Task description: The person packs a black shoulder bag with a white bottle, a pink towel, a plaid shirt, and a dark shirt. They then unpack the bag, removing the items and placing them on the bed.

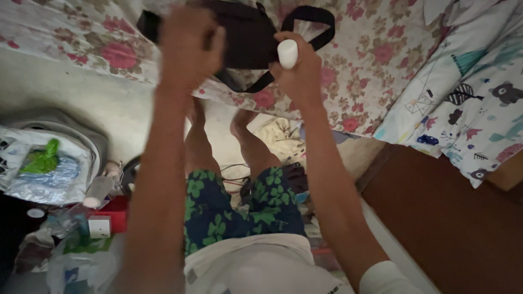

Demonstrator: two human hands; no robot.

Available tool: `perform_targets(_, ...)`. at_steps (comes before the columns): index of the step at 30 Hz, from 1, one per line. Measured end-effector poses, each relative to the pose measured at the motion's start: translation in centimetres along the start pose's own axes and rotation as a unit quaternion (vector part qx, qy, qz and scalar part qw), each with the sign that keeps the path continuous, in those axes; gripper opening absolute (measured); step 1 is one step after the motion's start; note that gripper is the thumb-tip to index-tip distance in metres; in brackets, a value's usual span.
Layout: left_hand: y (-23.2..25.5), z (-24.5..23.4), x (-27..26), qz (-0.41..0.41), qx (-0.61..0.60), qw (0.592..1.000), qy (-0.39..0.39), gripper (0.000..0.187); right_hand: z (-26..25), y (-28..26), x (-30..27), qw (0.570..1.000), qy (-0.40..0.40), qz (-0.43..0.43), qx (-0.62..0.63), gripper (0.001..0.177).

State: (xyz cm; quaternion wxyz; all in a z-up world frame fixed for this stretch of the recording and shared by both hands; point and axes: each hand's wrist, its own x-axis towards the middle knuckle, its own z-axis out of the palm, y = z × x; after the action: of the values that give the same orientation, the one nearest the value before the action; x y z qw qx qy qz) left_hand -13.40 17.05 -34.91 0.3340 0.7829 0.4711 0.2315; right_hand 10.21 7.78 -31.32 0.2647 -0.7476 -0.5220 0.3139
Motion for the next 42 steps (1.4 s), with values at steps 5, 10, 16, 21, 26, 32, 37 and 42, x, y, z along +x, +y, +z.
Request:
perform_targets(5, 3.4, 8.2, 2.7, -0.005, 0.162, 0.987, 0.007, 0.041, 0.7, 0.1, -0.8, 0.992, -0.010, 0.112, 0.048, 0.046)
perform_targets(10, 5.0, 12.5, 4.4, -0.095, 0.236, 0.964, -0.078, 0.041, 0.9, 1.3, -1.4, 0.984, -0.014, -0.066, 0.167, 0.058)
perform_targets(16, 4.9, 15.6, 4.2, -0.125, 0.202, 0.957, -0.166, 0.034, 0.9, 1.9, -2.2, 0.983, -0.081, 0.107, 0.125, 0.052)
perform_targets(21, 1.9, 16.4, 3.3, -0.119, 0.231, 0.964, 0.058, 0.018, 1.3, 2.7, -2.0, 0.998, -0.041, -0.010, 0.035, 0.048)
perform_targets(26, -4.5, 8.6, 0.5, -0.087, 0.184, 0.973, 0.110, 0.010, 1.3, 2.5, -1.6, 0.997, -0.038, -0.050, 0.045, 0.043)
perform_targets(32, -6.6, 4.8, -1.3, -0.047, 0.110, 0.981, 0.155, 0.013, -0.3, -0.2, -0.4, 0.992, -0.116, 0.029, 0.031, 0.049)
perform_targets(37, -4.8, 3.9, -0.8, -0.067, 0.037, 0.995, 0.060, 0.014, 1.2, -2.3, 0.6, 0.865, -0.001, 0.093, 0.494, 0.030)
perform_targets(42, -3.7, 2.4, 0.1, -0.099, -0.012, 0.995, 0.026, 0.031, 3.2, -1.3, 2.5, 0.740, 0.115, 0.146, 0.646, 0.029)
